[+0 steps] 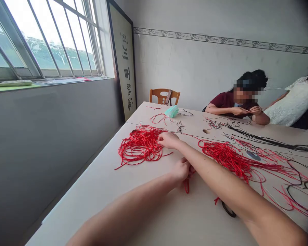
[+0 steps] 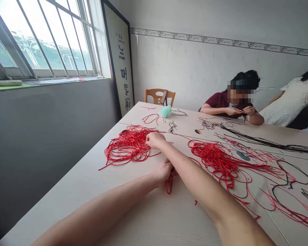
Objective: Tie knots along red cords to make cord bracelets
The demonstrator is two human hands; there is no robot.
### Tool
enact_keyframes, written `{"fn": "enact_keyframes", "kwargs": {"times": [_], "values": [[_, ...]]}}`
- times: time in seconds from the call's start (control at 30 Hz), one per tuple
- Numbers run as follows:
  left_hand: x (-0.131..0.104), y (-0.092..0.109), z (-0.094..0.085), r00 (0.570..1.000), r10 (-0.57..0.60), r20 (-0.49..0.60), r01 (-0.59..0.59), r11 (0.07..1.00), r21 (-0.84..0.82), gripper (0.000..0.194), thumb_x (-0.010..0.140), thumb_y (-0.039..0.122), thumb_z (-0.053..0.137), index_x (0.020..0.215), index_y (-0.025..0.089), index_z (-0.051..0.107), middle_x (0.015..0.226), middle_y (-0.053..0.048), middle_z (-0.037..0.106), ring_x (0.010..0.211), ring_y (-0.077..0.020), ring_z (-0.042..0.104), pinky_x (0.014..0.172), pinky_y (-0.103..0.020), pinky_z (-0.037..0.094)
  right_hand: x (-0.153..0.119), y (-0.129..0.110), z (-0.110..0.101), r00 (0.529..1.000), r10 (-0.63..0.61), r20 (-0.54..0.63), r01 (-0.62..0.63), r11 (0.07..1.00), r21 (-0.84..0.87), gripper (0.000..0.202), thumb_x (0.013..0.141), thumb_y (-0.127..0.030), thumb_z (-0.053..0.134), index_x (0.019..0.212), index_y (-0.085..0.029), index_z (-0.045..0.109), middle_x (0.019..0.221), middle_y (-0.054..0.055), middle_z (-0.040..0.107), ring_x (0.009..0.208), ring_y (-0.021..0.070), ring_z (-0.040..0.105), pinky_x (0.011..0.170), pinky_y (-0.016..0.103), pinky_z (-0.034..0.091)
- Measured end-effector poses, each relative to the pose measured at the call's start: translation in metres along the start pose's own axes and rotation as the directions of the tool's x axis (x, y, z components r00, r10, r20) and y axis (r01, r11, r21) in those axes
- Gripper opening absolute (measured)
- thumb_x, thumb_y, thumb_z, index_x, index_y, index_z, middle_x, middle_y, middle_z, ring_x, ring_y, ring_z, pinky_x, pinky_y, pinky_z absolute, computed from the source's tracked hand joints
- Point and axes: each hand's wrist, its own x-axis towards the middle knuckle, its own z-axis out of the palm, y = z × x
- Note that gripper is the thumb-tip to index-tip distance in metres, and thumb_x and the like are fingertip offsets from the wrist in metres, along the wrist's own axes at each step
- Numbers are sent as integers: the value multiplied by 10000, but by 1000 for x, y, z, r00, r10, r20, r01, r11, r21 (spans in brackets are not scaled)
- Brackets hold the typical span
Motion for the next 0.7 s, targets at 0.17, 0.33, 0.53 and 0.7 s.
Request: {"fn": "enact_keyframes", "kwargs": {"times": [0.17, 0.33, 0.53, 0.7], "values": [[1, -1, 1, 1000, -7, 27, 9, 999, -41, 52, 749, 153, 429, 750, 161, 480, 586, 11, 461, 434, -67, 399, 446, -203, 353, 19, 0, 10, 998, 65, -27, -59, 982, 179, 145, 523, -139, 719, 471, -197, 597, 597, 19, 628, 728, 186, 581, 640, 263, 393], [1, 3, -3, 995, -32, 97, 21, 994, 107, 178, 830, 351, 426, 804, 182, 477, 546, 50, 409, 357, -38, 255, 349, -159, 205, 25, 9, -53, 987, 118, -109, -48, 863, 503, 137, 719, -247, 563, 608, -166, 555, 614, 30, 612, 615, 132, 580, 582, 244, 449], [-4, 8, -5, 994, -14, 108, -3, 987, 158, 259, 829, 442, 425, 827, 187, 470, 501, 88, 285, 341, -35, 174, 334, -158, 125, -7, -2, -164, 953, 156, -260, 150, 501, 852, 177, 657, -176, 647, 596, -167, 480, 460, -65, 410, 369, 27, 322, 367, 164, 277], [-7, 9, -4, 997, 17, 72, -30, 983, 182, 337, 805, 489, 449, 894, 166, 489, 511, 78, 365, 343, -37, 213, 343, -165, 132, -82, 7, -181, 930, 197, -311, 93, 690, 717, 119, 616, -207, 704, 632, -136, 610, 403, -73, 364, 354, 12, 209, 355, 169, 102]]}}
